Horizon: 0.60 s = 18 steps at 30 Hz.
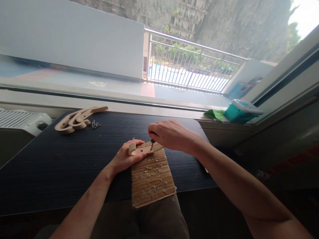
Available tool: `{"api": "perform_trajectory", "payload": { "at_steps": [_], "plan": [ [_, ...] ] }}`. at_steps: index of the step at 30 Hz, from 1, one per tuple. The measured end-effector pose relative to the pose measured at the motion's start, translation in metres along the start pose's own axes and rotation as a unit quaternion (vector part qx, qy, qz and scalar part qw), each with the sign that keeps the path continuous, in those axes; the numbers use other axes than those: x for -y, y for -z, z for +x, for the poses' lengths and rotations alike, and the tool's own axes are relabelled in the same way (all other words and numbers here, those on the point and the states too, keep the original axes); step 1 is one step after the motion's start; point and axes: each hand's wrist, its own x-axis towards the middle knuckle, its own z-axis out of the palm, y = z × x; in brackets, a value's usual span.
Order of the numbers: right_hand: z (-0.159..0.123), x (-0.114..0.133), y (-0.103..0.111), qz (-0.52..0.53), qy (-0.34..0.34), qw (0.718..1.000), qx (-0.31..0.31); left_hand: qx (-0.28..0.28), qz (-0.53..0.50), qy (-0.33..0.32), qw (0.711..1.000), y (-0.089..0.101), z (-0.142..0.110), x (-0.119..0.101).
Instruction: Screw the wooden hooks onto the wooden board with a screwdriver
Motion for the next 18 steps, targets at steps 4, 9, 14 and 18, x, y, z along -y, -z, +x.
{"api": "perform_trajectory", "payload": {
  "at_steps": [4,9,14,18],
  "plan": [
    [-0.001,0.003,-0.002,-0.010,-0.017,1.000,0.004,0.011,-0.008,-0.004,1.000,0.000,0.001,-0.001],
    [0.002,0.002,-0.010,-0.013,-0.037,0.999,-0.022,0.012,-0.019,-0.004,1.000,0.001,0.000,-0.002],
    [0.011,0.003,-0.016,-0.008,-0.072,0.997,-0.029,0.012,-0.014,-0.006,1.000,0.000,0.000,-0.001],
    [0.010,0.005,-0.011,-0.016,-0.091,0.996,-0.019,0.014,-0.018,-0.004,1.000,0.001,0.000,-0.002]
  ]
}}
